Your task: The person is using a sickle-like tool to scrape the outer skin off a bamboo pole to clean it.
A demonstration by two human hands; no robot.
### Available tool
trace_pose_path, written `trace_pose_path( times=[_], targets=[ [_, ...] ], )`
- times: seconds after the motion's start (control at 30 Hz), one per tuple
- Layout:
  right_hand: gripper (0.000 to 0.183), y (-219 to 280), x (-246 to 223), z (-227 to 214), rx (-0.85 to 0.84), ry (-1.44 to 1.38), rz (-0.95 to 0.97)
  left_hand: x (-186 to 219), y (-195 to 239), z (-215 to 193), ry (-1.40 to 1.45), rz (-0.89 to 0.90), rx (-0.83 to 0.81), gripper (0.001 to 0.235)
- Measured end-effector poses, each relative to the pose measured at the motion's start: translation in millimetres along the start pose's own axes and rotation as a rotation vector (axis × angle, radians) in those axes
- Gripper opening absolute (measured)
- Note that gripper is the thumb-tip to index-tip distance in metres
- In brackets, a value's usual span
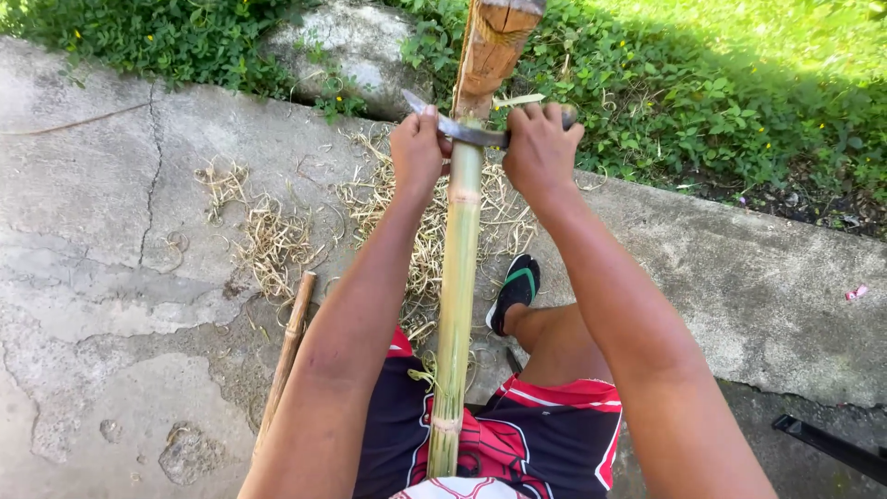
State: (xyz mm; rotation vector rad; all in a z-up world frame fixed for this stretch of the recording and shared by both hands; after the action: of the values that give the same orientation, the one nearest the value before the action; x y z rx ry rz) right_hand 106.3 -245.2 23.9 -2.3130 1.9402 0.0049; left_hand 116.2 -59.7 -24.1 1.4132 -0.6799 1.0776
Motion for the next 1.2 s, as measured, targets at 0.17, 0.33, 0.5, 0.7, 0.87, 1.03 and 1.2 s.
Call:
trace_pose_path(
  times=[0.17,0.33,0.5,0.7,0.87,1.03,1.2],
  targets=[
    [0.021,-9,-1,3,0.004,0.023,-0.015,7,-3,3,0.076,-0.076,0.02,0.036],
    [0.023,-11,-7,-8,-0.051,0.096,-0.024,1,-4,-1,0.054,-0.083,0.003,0.035],
    [0.017,-18,-6,3,-0.051,0.038,0.016,3,-16,1,0.092,-0.135,0.02,0.037],
    [0.012,-10,-12,-23,-0.06,0.058,-0.041,-9,-1,-4,0.158,-0.141,-0.013,0.036],
    [0.014,-14,-10,-16,-0.049,0.127,-0.111,-21,-8,-1,0.202,-0.114,0.015,0.038],
    [0.018,-12,-15,-25,-0.055,0.14,-0.068,-10,-4,-2,0.258,-0.124,0.0,0.037],
    [0.023,-10,-14,-24,-0.082,0.124,-0.068,-22,-6,-2,0.224,-0.122,-0.003,0.037]
  ],
)
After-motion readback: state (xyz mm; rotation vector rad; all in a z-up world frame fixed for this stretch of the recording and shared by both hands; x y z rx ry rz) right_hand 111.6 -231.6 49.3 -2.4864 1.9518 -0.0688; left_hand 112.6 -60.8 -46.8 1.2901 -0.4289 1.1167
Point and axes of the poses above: each hand's wrist, its own y-axis away from the middle knuckle, its own z-axis out of the palm, x = y × z, the point moved 3 cm from there along -y, towards the middle knuckle, and after that the axes turned 3 degrees about -z, right-handed, at the moved point
